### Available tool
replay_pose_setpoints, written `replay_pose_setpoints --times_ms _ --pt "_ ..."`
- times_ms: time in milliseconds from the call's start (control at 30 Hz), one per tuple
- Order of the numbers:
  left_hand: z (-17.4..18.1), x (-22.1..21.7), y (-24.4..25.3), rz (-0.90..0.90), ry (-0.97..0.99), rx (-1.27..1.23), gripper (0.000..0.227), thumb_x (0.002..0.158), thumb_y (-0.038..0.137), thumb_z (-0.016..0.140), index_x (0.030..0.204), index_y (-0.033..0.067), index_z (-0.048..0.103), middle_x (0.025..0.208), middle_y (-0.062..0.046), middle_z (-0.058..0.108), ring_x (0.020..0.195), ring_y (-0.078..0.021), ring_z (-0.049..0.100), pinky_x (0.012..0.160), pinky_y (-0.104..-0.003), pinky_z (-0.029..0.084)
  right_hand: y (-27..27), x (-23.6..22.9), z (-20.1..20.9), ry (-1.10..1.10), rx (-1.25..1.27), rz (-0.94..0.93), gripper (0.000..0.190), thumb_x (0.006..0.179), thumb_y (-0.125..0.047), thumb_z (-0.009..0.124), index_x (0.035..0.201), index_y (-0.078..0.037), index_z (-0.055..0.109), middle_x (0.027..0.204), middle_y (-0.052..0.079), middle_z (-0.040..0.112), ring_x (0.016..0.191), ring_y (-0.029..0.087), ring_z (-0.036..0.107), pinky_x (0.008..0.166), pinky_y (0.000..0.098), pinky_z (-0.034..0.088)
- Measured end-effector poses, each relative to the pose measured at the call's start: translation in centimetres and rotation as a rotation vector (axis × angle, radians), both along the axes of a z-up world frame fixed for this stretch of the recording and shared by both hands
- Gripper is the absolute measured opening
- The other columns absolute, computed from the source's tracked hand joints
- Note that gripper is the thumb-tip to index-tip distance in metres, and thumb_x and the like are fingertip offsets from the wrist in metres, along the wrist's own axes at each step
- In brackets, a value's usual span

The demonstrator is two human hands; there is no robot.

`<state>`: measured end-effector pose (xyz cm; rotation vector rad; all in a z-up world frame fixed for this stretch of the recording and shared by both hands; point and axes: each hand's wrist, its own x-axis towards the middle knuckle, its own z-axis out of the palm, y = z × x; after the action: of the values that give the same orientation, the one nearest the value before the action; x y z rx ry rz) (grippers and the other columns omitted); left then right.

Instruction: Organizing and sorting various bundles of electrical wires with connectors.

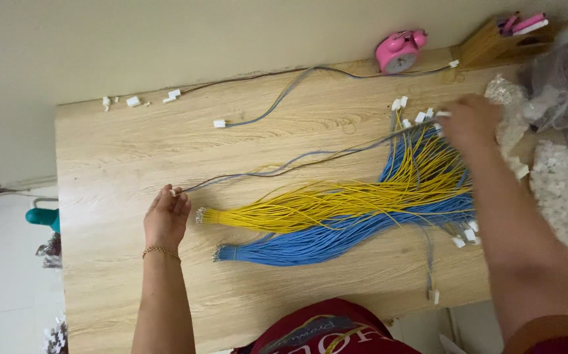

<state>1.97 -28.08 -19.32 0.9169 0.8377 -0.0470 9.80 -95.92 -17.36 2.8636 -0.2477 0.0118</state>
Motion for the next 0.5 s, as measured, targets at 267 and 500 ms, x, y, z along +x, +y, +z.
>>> replay_pose_setpoints --times_ms 267,500 --pt "-2.8 0.3 1.1 -0.03 -0.009 -0.031 0.029 0.108 0.017 0.057 0.134 0.0047 0.06 0.109 -0.007 0.067 0.092 -0.0174 0.061 0.083 -0.033 0.054 16.5 3.8 -3.9 0.136 0.465 0.051 0.025 0.096 -0.034 0.064 0.102 -0.014 0.076 0.102 0.012 0.074 0.097 0.031 0.07 0.088 0.0497 0.053" --pt "-3.1 0.5 0.9 -0.076 0.029 0.059 0.03 0.109 0.018 0.052 0.135 0.0063 0.058 0.111 -0.005 0.066 0.095 -0.0167 0.062 0.09 -0.037 0.055 17.3 5.3 -7.9 0.05 0.445 -0.063 0.027 0.094 -0.034 0.064 0.1 -0.011 0.076 0.1 0.014 0.075 0.099 0.033 0.071 0.091 0.0508 0.052"
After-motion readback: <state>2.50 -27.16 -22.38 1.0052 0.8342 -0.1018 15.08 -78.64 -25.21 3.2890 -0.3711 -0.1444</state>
